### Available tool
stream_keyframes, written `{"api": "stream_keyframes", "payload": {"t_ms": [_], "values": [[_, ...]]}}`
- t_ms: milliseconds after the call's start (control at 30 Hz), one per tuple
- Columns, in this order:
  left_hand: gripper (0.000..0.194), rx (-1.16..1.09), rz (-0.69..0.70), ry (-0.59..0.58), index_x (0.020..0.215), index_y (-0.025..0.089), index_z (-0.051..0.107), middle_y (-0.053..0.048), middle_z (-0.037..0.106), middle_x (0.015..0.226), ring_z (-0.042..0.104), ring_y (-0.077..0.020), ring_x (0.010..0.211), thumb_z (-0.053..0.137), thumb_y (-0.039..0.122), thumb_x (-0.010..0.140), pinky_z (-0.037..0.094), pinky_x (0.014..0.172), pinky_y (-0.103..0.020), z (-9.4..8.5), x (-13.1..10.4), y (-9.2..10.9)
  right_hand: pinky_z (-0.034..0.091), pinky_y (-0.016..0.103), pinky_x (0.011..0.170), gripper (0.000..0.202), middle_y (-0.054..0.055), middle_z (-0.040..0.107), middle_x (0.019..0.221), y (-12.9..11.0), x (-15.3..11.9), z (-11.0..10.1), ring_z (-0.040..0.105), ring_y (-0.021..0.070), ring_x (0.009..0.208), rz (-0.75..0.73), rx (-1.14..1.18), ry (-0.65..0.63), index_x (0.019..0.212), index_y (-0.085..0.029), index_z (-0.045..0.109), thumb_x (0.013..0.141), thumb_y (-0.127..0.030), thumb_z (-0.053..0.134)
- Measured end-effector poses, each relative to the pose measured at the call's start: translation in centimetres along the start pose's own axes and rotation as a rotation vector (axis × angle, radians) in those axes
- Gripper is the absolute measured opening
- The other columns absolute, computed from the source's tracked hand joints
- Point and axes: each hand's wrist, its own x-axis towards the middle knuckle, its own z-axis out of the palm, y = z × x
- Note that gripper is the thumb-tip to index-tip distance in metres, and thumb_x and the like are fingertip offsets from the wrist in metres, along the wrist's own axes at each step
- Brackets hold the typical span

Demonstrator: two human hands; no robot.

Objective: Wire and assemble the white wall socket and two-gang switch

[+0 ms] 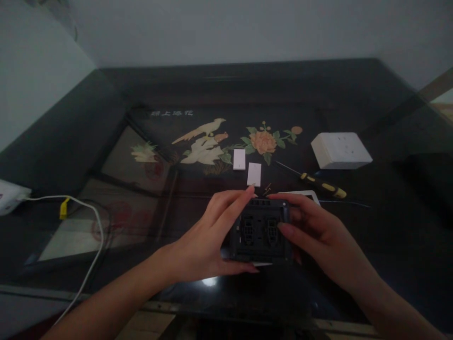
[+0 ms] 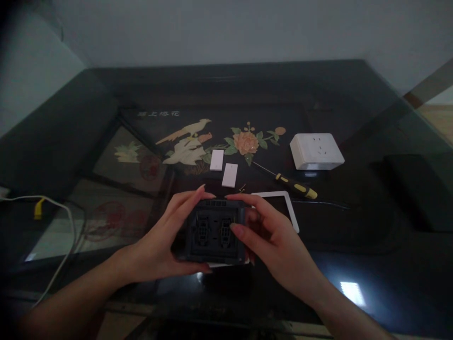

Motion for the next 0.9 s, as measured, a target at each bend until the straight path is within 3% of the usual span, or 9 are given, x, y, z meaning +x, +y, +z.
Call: {"api": "stream_keyframes", "payload": {"t_ms": [167,267,333,400,467,667,800,900], "values": [[0.099,0.168,0.003,-0.005,0.156,0.024,0.012,-0.014,0.04,0.142,0.04,-0.0297,0.132,0.075,0.042,0.081,0.042,0.111,-0.045,0.0,0.1,0.6,0.053,0.017,0.048,0.042,-0.001,0.069,0.082,0.2,0.0,-1.0,0.061,0.0095,0.058,-0.016,-0.136,0.008,0.13,-0.028,0.055,0.089,-0.034,0.064],[0.092,0.256,0.01,0.021,0.153,0.02,0.02,-0.015,0.043,0.137,0.044,-0.031,0.127,0.073,0.041,0.081,0.044,0.108,-0.046,0.2,0.1,1.0,0.061,0.027,0.069,0.049,0.006,0.065,0.115,0.3,-0.1,-1.7,0.067,0.0156,0.085,-0.188,-0.432,0.052,0.132,-0.03,0.057,0.084,-0.031,0.07],[0.09,0.262,0.0,0.022,0.151,0.019,0.024,-0.016,0.044,0.134,0.045,-0.0323,0.124,0.073,0.042,0.079,0.046,0.105,-0.048,0.4,0.1,1.1,0.062,0.033,0.083,0.064,0.006,0.051,0.14,0.4,-0.2,-2.2,0.065,0.0208,0.106,-0.303,-0.61,0.008,0.135,-0.035,0.054,0.077,-0.034,0.079],[0.087,0.258,-0.009,0.016,0.149,0.02,0.027,-0.016,0.044,0.134,0.046,-0.0329,0.123,0.073,0.041,0.078,0.046,0.104,-0.049,0.5,0.1,1.2,0.058,0.038,0.096,0.079,0.005,0.043,0.15,0.6,-0.4,-2.4,0.057,0.0254,0.125,-0.353,-0.736,-0.074,0.141,-0.038,0.046,0.071,-0.035,0.084],[0.086,0.251,-0.017,0.015,0.148,0.021,0.028,-0.016,0.044,0.134,0.045,-0.0327,0.123,0.073,0.04,0.078,0.046,0.104,-0.049,0.6,0.0,1.2,0.053,0.042,0.105,0.085,0.005,0.044,0.15,0.7,-0.5,-2.4,0.05,0.0267,0.134,-0.348,-0.808,-0.121,0.144,-0.038,0.039,0.072,-0.032,0.083],[0.082,0.197,-0.03,0.041,0.149,0.02,0.032,-0.014,0.043,0.136,0.044,-0.0308,0.126,0.07,0.044,0.08,0.044,0.108,-0.045,1.0,-0.5,1.2,0.048,0.046,0.109,0.078,0.007,0.046,0.146,0.3,-0.7,-2.2,0.047,0.0249,0.136,-0.333,-0.885,-0.171,0.142,-0.035,0.034,0.077,-0.025,0.076],[0.082,0.202,-0.021,0.037,0.149,0.02,0.033,-0.014,0.043,0.137,0.045,-0.0309,0.126,0.07,0.046,0.081,0.044,0.109,-0.046,1.0,-0.7,1.2,0.048,0.045,0.109,0.076,0.009,0.047,0.145,0.2,-0.7,-2.4,0.046,0.0246,0.136,-0.414,-0.952,-0.2,0.142,-0.031,0.034,0.078,-0.025,0.075],[0.082,0.256,-0.047,-0.016,0.15,0.018,0.03,-0.016,0.044,0.139,0.044,-0.0311,0.127,0.07,0.041,0.083,0.044,0.109,-0.047,1.0,-0.7,1.3,0.048,0.048,0.108,0.076,0.013,0.051,0.14,0.3,-0.5,-2.4,0.048,0.0278,0.133,-0.527,-1.081,-0.195,0.143,-0.021,0.034,0.078,-0.022,0.073]]}}
